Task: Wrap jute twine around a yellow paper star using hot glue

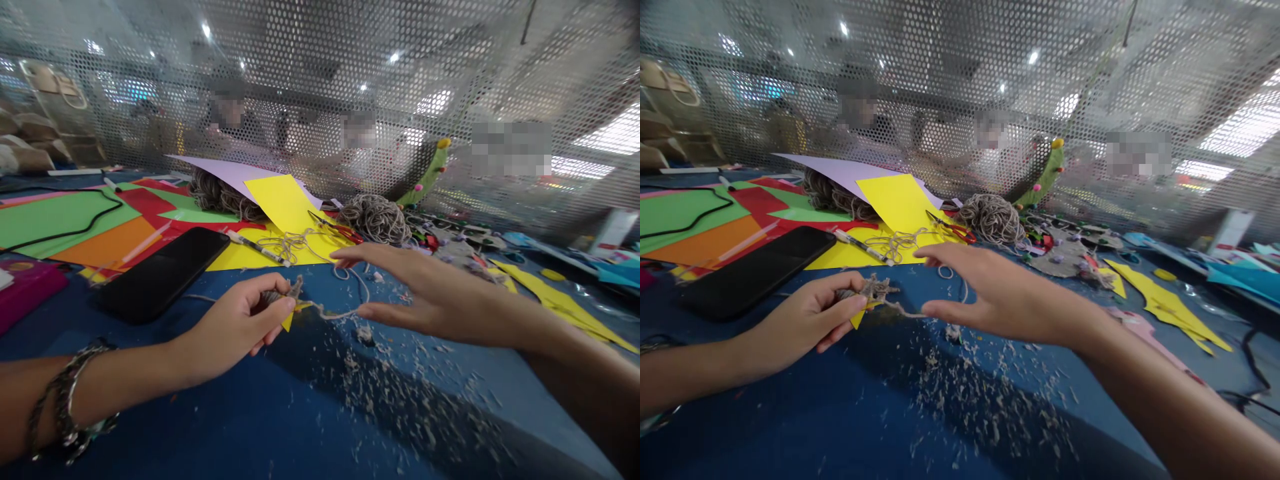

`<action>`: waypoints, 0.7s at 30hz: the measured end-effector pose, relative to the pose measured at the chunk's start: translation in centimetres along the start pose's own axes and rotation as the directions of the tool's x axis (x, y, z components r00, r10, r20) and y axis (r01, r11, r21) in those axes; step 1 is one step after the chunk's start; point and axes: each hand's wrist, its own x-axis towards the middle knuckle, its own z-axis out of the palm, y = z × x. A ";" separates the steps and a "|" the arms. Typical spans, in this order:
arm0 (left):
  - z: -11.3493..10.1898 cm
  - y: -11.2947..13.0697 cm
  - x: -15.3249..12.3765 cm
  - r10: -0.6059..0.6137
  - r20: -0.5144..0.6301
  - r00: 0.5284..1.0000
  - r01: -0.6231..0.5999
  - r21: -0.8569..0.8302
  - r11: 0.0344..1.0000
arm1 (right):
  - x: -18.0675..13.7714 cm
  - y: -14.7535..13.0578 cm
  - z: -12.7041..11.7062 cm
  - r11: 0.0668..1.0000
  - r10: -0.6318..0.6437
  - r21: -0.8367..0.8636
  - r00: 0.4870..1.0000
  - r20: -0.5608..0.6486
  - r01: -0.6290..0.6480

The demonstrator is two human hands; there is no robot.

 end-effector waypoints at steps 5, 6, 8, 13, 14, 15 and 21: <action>0.3 0.1 -0.4 0.012 0.056 0.998 -0.016 0.058 0.998 | 0.9 -2.8 2.9 0.930 -0.023 0.366 1.000 -0.009 0.025; 0.3 0.1 -0.5 0.015 0.059 0.998 -0.019 0.066 0.998 | 1.0 -3.1 3.3 0.917 -0.004 0.399 1.000 -0.003 0.005; 0.4 0.1 -0.5 0.022 0.061 0.998 -0.027 0.078 0.997 | 1.2 -3.4 3.7 0.901 0.040 0.431 0.999 0.018 -0.044; 0.6 0.0 -0.6 0.045 0.073 0.996 -0.052 0.098 0.994 | 1.2 -3.2 3.7 0.881 0.069 0.466 0.997 0.044 -0.082; 0.6 0.0 -0.6 0.048 0.076 0.996 -0.056 0.096 0.994 | 1.2 -3.2 3.7 0.882 0.065 0.466 0.997 0.042 -0.077; 0.6 0.0 -0.7 0.048 0.078 0.996 -0.055 0.093 0.994 | 1.1 -3.2 3.7 0.882 0.056 0.466 0.997 0.043 -0.070; 0.5 0.1 -0.8 0.069 0.112 0.991 -0.082 0.114 0.990 | 1.0 -3.4 4.0 0.887 0.004 0.461 1.000 0.023 -0.014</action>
